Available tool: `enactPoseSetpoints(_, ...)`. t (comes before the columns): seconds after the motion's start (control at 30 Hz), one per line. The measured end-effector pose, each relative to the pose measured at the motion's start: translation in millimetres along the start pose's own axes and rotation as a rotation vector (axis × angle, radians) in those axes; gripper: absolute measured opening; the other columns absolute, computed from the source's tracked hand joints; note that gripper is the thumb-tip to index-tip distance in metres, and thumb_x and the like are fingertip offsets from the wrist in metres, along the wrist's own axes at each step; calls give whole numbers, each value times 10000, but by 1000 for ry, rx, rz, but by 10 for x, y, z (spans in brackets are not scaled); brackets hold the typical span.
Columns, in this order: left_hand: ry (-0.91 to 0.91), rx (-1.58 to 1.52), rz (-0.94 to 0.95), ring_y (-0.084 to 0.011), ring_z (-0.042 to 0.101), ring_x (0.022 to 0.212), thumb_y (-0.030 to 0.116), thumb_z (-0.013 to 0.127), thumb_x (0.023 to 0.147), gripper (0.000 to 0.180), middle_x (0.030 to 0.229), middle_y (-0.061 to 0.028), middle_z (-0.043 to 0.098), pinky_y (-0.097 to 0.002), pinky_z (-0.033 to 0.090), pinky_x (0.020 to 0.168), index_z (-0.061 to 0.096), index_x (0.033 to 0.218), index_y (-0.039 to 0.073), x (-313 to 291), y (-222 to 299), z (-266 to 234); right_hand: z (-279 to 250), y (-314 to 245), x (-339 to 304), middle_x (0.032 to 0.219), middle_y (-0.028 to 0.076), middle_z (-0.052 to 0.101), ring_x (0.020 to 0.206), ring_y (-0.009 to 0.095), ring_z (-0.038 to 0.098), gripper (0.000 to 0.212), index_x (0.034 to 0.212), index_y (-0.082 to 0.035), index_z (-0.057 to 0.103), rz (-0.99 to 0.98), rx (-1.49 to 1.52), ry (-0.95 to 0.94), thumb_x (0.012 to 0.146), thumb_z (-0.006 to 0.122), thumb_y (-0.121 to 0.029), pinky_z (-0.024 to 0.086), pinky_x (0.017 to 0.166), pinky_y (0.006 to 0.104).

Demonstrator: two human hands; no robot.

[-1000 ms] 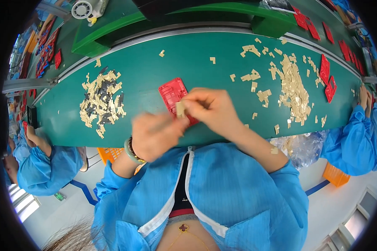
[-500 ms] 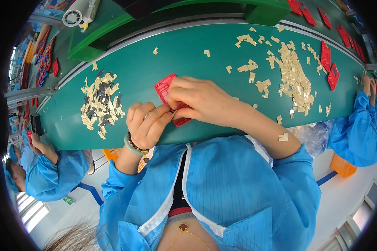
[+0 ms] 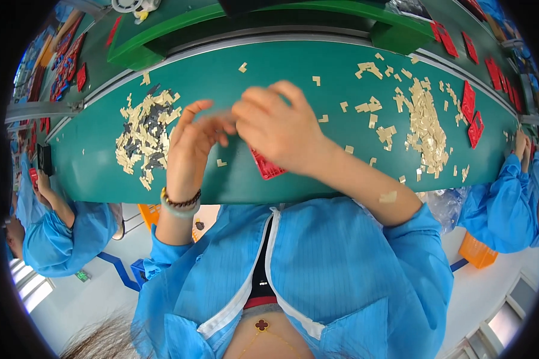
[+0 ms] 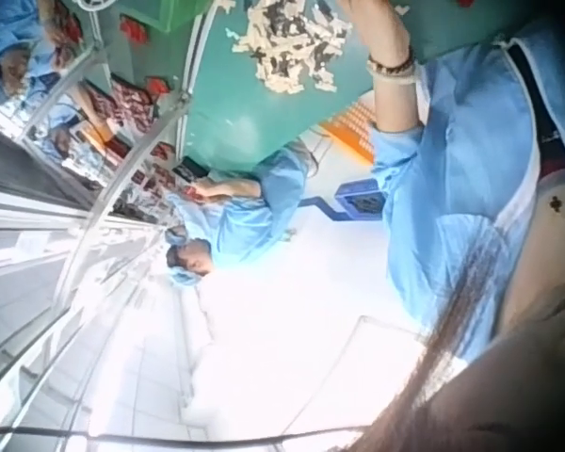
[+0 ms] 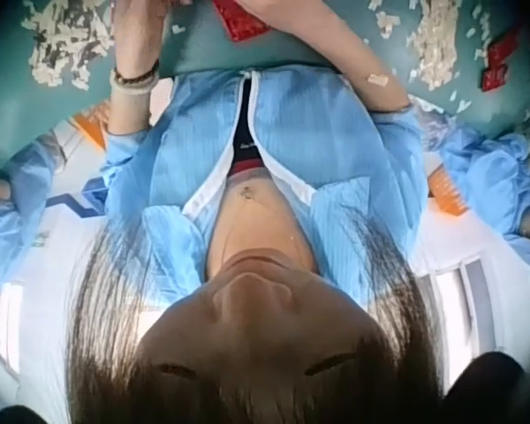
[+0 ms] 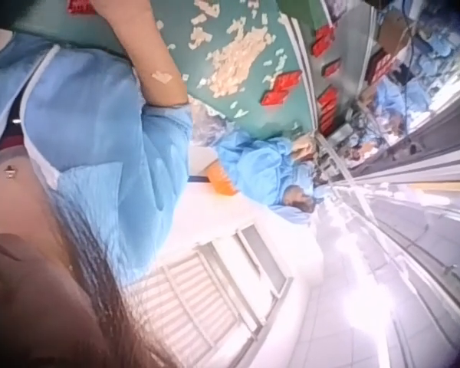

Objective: The person assembles small electronic components by manually inserting gold-colored metal parts into red plastic housings on an assembly line.

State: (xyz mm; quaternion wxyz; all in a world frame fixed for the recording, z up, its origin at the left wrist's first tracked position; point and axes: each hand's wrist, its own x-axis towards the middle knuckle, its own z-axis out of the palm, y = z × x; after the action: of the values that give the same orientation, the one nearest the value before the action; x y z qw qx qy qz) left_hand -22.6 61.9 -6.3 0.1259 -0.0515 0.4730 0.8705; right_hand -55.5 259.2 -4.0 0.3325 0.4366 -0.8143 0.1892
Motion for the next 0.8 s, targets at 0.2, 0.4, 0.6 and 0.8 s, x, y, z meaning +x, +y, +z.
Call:
enactPoseSetpoints(0.2, -107, 1616, 731, -360, 507, 1153, 183, 706, 764, 447, 1203, -188, 543, -423, 452, 949, 583, 1131, -42, -90, -619, 5, 400, 338, -241, 673, 20, 607, 552, 64, 534, 99, 840, -20, 621, 1271, 1178, -361, 887, 649, -103, 372, 459, 201)
enactPoseSetpoints(0.4, -122, 1694, 741, -351, 496, 1162, 257, 688, 771, 514, 1202, -222, 539, -418, 435, 989, 578, 1134, -89, -48, -715, -3, 538, 247, -322, 614, -4, 593, 517, 26, 489, 124, 836, 18, 626, 1191, 1002, -302, 884, 658, -92, 361, 460, 184)
enactPoseSetpoints(0.6, -114, 1669, 724, -357, 498, 1157, 245, 686, 772, 497, 1200, -220, 539, -410, 453, 968, 583, 1126, -88, -45, -715, -3, 564, 203, -296, 598, -6, 595, 524, 26, 489, 126, 842, 21, 634, 1171, 877, -326, 876, 666, -96, 372, 471, 198)
enactPoseSetpoints(0.8, -114, 1616, 690, -366, 491, 1151, 216, 686, 743, 454, 1221, -218, 519, -423, 455, 953, 584, 1085, -65, -31, -660, 3, 561, 160, -292, 609, 67, 655, 520, 157, 612, 149, 808, -31, 676, 1091, 738, -323, 826, 687, -178, 456, 512, 290)
